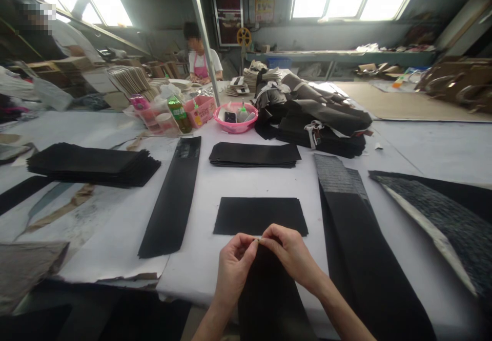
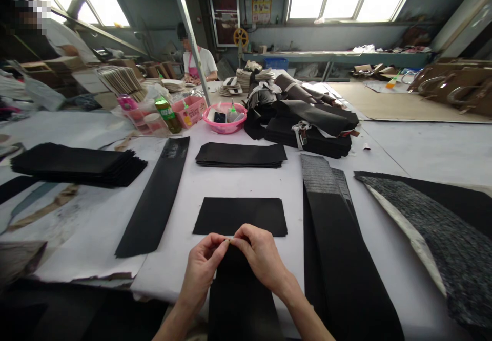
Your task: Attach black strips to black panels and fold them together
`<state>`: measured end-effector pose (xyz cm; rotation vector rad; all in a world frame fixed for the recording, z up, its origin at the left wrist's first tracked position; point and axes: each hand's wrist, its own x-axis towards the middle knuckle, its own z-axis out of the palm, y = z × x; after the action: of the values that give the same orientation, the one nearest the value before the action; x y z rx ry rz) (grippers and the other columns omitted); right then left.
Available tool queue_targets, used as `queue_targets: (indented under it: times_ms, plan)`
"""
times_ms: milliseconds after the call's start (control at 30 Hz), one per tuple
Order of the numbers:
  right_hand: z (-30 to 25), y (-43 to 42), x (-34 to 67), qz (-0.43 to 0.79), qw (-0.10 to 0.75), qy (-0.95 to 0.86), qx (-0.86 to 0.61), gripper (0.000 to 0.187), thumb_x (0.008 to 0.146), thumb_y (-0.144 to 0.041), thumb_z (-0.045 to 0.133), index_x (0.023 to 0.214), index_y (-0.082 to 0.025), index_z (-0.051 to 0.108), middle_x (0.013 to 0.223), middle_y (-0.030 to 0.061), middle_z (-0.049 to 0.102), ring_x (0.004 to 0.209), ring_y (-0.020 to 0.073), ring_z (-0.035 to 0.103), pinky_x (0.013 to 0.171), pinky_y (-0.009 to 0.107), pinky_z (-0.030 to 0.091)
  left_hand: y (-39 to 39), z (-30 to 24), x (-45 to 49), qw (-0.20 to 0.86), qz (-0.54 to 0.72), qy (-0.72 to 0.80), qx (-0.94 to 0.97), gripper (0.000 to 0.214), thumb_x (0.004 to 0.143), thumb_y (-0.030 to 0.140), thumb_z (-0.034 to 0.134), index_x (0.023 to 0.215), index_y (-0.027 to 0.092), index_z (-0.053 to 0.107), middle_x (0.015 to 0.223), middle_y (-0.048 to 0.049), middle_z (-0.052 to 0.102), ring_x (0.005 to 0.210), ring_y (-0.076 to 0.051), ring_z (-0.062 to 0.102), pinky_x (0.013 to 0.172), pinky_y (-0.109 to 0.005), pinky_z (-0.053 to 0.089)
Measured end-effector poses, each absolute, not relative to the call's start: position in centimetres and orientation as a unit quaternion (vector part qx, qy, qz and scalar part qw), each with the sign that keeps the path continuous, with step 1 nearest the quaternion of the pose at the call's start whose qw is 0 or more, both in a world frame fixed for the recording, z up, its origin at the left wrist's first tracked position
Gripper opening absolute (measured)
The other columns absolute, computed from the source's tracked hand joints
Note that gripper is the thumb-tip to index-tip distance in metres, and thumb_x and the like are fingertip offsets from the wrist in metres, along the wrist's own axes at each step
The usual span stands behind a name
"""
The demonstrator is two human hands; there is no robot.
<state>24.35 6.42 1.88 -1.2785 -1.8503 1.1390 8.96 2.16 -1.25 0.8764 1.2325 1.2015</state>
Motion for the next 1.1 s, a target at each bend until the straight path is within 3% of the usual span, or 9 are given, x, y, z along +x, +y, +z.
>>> queue_targets:
  times_ms: [200, 667, 1100]
  plan:
    - [1.8, 6.3, 24.1, 0.416, 0.299, -0.707, -0.488, 0.021, 0.092, -0.029, 0.056, 0.073, -0.021, 0.057, 0.069, -0.0046, 0.058, 0.064, 0.0111, 0.051, 0.059, 0.024, 0.036, 2.1, -1.0, 9.2, 0.607, 0.521, 0.501, 0.33, 0.026, 0.083, 0.039, 0.066, 0.083, 0.014, 0.059, 0.072, 0.0011, 0.058, 0.063, -0.009, 0.049, 0.058, -0.018, 0.04]
    - [2.7, 7.1, 26.1, 0.423, 0.265, -0.714, -0.49, 0.014, 0.089, -0.029, 0.06, 0.078, -0.023, 0.065, 0.075, -0.0047, 0.064, 0.07, 0.0118, 0.057, 0.063, 0.024, 0.038, 2.7, -0.4, 8.4, 0.623, 0.507, 0.497, 0.329, 0.026, 0.076, 0.034, 0.075, 0.092, 0.016, 0.066, 0.082, -0.0015, 0.067, 0.075, -0.012, 0.059, 0.07, -0.019, 0.047]
    - [3.7, 6.7, 26.0, 0.365, 0.262, -0.756, -0.476, 0.017, 0.091, -0.025, 0.057, 0.075, -0.021, 0.059, 0.074, -0.0042, 0.061, 0.068, 0.0111, 0.055, 0.063, 0.024, 0.036, 2.6, -0.2, 8.2, 0.641, 0.497, 0.478, 0.336, 0.024, 0.082, 0.038, 0.068, 0.08, 0.015, 0.062, 0.069, 0.0023, 0.058, 0.063, -0.008, 0.048, 0.06, -0.018, 0.039]
